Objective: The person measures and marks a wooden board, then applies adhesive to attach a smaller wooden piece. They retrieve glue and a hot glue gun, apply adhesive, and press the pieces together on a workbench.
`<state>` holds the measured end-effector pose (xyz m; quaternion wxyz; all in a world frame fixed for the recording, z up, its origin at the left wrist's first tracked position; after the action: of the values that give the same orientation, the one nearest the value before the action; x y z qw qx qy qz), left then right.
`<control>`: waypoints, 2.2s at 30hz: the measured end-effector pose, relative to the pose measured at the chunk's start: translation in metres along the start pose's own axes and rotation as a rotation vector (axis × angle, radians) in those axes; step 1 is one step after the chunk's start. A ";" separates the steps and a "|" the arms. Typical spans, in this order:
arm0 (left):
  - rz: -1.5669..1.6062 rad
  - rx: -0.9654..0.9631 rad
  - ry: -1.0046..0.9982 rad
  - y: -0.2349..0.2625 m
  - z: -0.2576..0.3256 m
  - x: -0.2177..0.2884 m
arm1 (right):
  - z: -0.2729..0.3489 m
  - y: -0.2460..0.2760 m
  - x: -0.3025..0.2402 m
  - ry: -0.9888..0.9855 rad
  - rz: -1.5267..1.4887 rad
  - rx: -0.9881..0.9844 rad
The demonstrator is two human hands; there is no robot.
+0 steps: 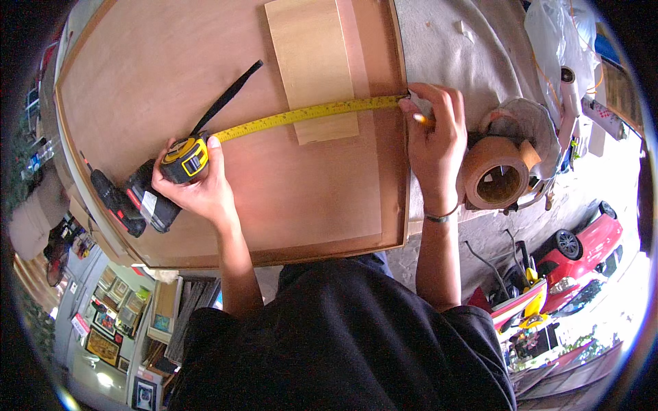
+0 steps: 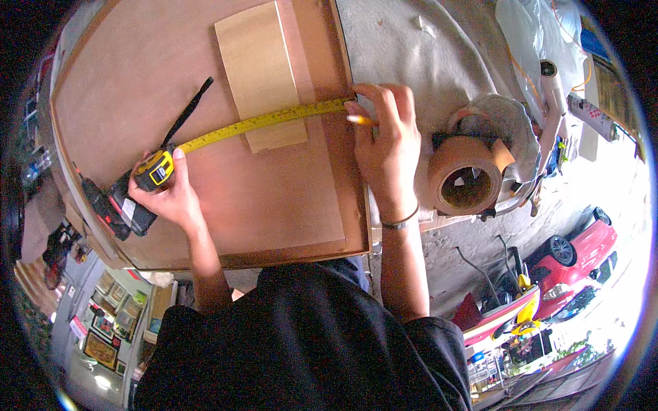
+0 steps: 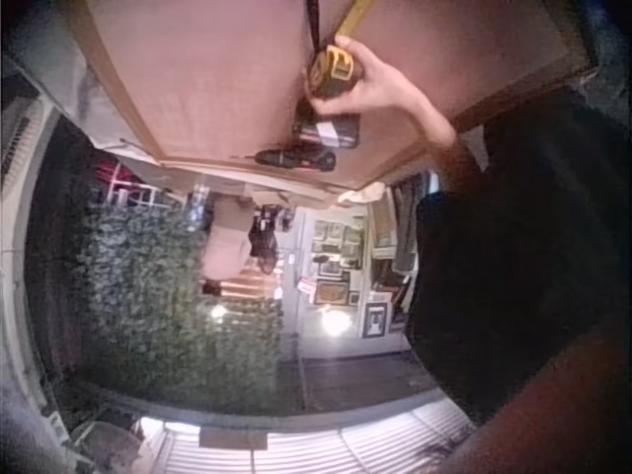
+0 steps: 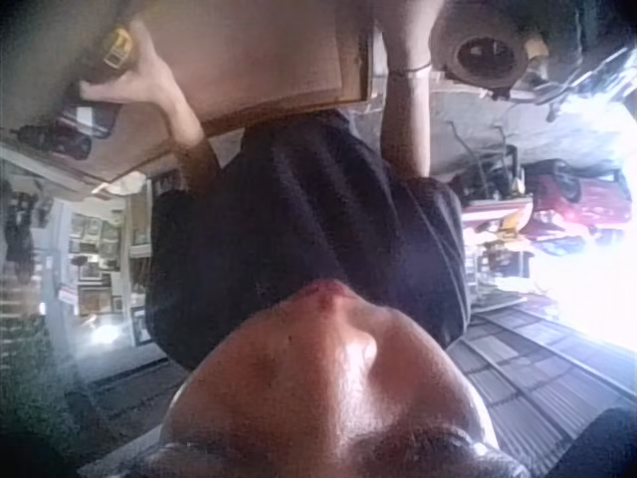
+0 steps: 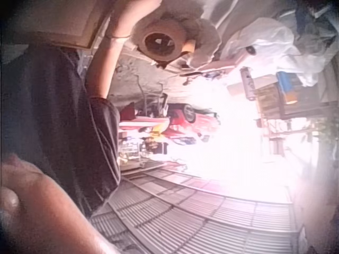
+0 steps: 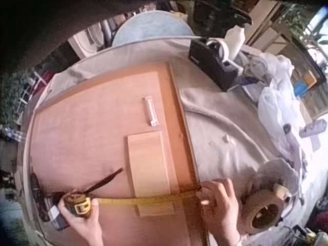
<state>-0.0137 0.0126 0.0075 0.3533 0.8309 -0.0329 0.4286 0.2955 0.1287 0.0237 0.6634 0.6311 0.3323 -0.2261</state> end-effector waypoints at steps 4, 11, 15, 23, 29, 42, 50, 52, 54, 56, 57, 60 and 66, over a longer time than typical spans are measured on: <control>-0.113 -0.031 -0.029 0.003 0.015 -0.001 | 0.045 -0.005 -0.029 0.055 0.246 0.096; 0.003 -0.012 0.006 0.002 0.001 -0.001 | 0.059 -0.060 -0.080 -0.213 0.120 0.100; -0.030 -0.007 -0.025 0.003 0.003 -0.004 | 0.058 -0.069 -0.088 -0.269 0.189 0.100; -0.032 -0.023 -0.033 0.002 0.002 -0.004 | 0.057 -0.075 -0.088 -0.343 0.187 0.080; 0.003 -0.015 -0.032 0.000 0.002 -0.002 | 0.055 -0.073 -0.091 -0.355 0.202 0.085; -0.019 -0.018 -0.035 0.001 0.002 -0.001 | 0.058 -0.075 -0.085 -0.293 0.238 0.097; -0.024 -0.019 -0.049 -0.001 0.000 -0.001 | 0.058 -0.065 -0.089 -0.292 0.144 0.141; -0.046 -0.015 -0.069 -0.002 0.001 0.003 | 0.057 -0.055 -0.080 -0.307 0.026 0.186; -0.096 -0.013 -0.060 0.001 0.001 0.003 | 0.043 -0.032 -0.061 -0.323 -0.028 0.213; -0.071 -0.003 -0.032 0.002 0.002 0.002 | 0.017 -0.006 -0.044 -0.359 0.020 0.203; -0.050 -0.006 -0.018 0.000 -0.001 0.004 | 0.004 -0.003 -0.031 -0.345 -0.004 0.177; -0.045 -0.006 0.008 -0.014 -0.019 0.006 | -0.032 -0.003 -0.015 -0.248 -0.086 0.058; -0.076 0.070 -0.057 -0.067 -0.086 0.006 | -0.108 -0.026 -0.005 -0.068 -0.102 0.199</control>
<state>-0.0451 0.1173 0.0077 0.3390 0.8552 0.0038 0.3920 0.2571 0.2317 0.0114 0.5961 0.6679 0.3172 -0.3129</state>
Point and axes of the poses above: each hand's wrist, its own z-axis away from the middle knuckle, its own y-axis out of the back of the hand, x = y × z, the point moved 2 cm from there along -z, towards the middle knuckle, and after that the axes turned 1 degree about x, right-handed, at the moved point
